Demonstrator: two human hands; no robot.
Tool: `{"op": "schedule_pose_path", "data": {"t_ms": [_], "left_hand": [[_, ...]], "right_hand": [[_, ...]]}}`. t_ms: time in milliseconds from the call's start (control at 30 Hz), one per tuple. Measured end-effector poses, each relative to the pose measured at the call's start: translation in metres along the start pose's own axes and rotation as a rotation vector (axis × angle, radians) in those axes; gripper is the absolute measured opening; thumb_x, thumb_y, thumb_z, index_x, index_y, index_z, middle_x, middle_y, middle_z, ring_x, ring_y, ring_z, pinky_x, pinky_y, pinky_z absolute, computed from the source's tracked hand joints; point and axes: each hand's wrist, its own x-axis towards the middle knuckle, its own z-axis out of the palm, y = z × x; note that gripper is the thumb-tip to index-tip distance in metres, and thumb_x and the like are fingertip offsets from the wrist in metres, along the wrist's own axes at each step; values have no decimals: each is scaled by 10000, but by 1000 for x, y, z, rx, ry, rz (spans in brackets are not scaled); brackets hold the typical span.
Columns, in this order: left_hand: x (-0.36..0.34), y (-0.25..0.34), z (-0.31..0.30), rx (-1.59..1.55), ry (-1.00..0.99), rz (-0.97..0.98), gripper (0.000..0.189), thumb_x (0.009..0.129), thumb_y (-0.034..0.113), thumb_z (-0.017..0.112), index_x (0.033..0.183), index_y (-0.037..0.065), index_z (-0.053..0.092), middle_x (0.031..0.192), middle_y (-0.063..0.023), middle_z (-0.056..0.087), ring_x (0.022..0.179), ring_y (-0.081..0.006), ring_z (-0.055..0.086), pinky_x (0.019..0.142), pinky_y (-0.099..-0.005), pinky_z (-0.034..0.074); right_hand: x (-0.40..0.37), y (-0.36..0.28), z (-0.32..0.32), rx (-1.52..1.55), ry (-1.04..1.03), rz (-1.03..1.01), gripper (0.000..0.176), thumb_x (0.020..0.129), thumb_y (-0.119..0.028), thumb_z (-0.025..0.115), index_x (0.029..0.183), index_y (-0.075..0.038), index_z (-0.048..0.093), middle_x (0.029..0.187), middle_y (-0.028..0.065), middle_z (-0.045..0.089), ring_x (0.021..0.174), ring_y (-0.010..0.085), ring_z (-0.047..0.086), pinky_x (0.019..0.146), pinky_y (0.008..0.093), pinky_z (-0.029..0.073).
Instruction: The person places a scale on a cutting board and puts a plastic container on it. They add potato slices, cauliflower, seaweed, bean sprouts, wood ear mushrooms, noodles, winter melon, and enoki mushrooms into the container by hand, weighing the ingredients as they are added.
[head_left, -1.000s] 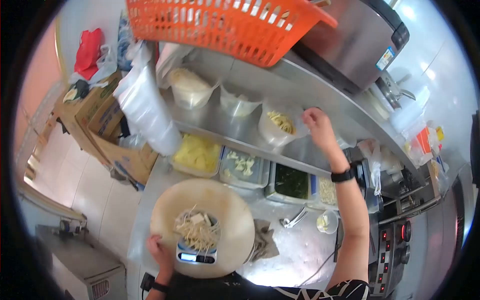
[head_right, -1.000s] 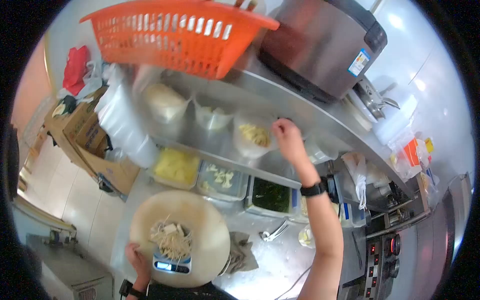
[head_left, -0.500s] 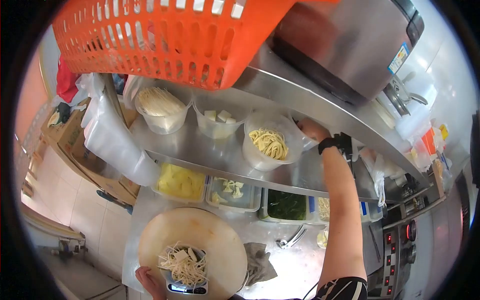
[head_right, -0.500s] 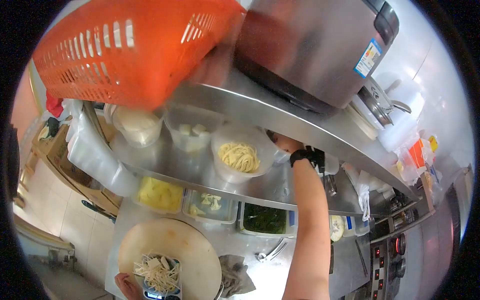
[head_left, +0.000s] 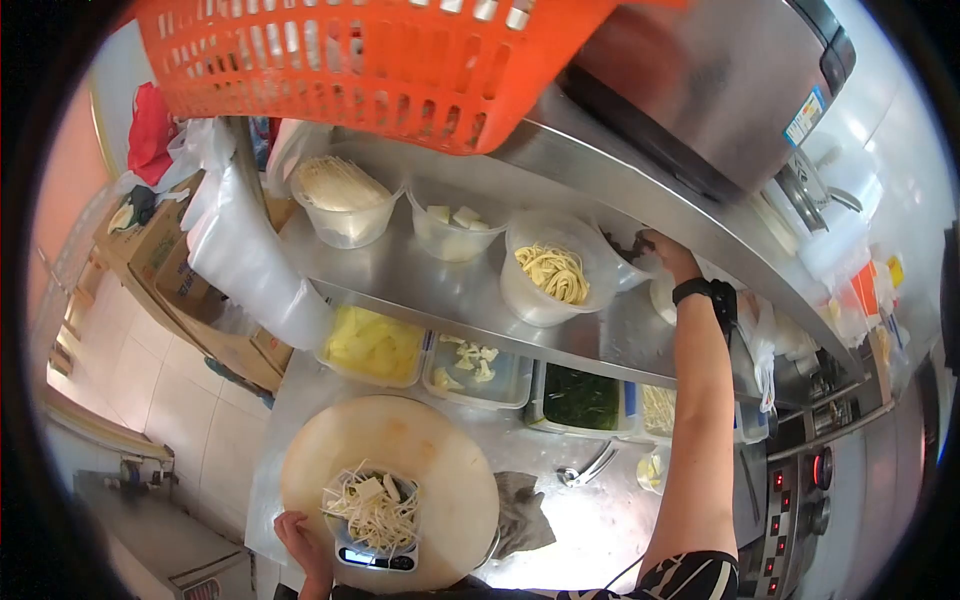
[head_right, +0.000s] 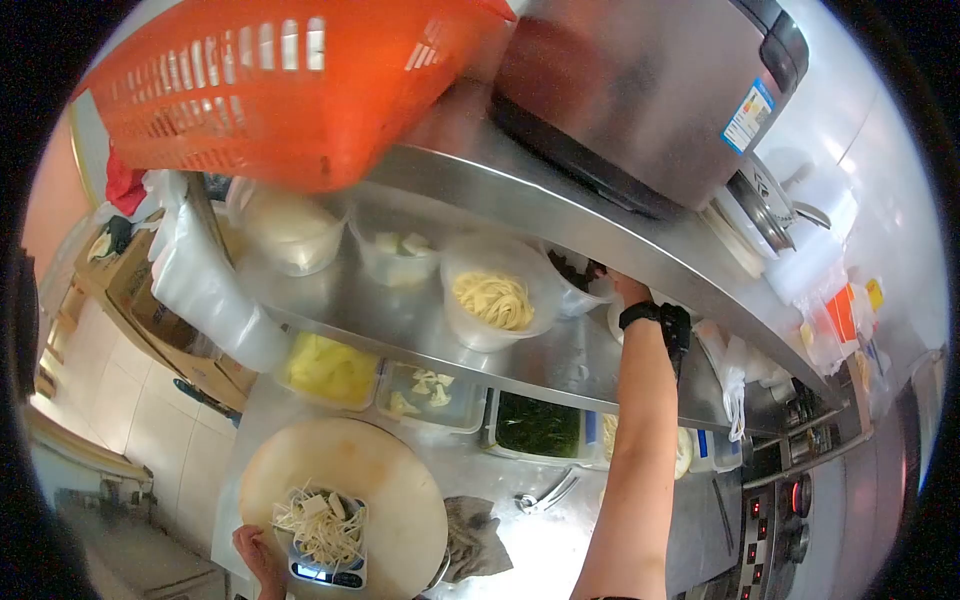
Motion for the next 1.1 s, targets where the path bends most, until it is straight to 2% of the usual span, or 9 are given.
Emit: {"op": "schedule_pose_path", "data": {"t_ms": [67,133,233,267,367,500,633,767,1100], "left_hand": [[2,6,-1,22,5,4,79,849,80,432,826,23,483,871,-119,464,870,-278,449,753,-372,365],[2,0,0,66,32,70,73,839,70,447,789,31,485,823,-115,474,829,-278,453,733,-375,364],[-5,-29,10,130,90,240,50,800,1,466,778,8,510,821,-146,535,820,-308,488,747,-400,383],[-4,-23,5,67,4,70,85,766,-32,462,812,1,525,849,-158,544,856,-320,499,759,-403,393],[9,2,-7,-49,25,65,256,692,-127,417,878,4,533,938,-160,532,942,-317,499,855,-374,392],[18,41,-26,-317,132,-18,208,757,-101,418,889,12,533,959,-143,523,936,-296,503,865,-355,384],[36,81,-45,-350,-215,164,252,781,37,569,1029,81,573,1060,-97,547,1008,-274,498,897,-371,355],[46,99,-41,-192,-464,331,471,703,199,716,1140,122,558,1118,-55,562,1069,-274,465,935,-384,301],[45,97,-26,-66,-367,332,532,663,296,740,1141,149,558,1127,-34,547,1103,-256,444,965,-445,233]], "right_hand": [[-31,-33,-1,451,59,69,198,829,-224,617,960,-75,606,960,46,609,895,126,565,709,261,462],[-48,-30,-12,-836,348,-627,237,855,-218,572,1030,-61,606,1009,48,604,928,136,554,781,240,448],[-52,-39,-18,641,-366,-334,322,902,-110,493,1212,-24,512,1204,32,539,1097,103,492,883,254,399],[-144,-123,7,831,-413,-229,368,905,-45,470,1272,-44,455,1236,55,511,1116,105,481,872,230,406],[-249,-198,82,702,-314,-45,313,888,-109,542,1192,-45,509,1116,46,558,973,106,534,779,218,437],[-374,-235,175,704,-774,-33,119,881,-60,533,997,-42,553,951,23,585,823,79,551,678,199,450],[-459,-239,254,572,-886,52,128,858,33,514,966,-24,554,914,21,593,837,92,562,717,225,469],[-488,-228,284,585,-826,-5,140,848,65,517,958,-15,550,909,24,595,868,107,576,760,238,472],[-485,-232,267,671,-609,88,109,880,-109,574,966,-50,542,862,41,596,825,145,607,738,247,466]]}}
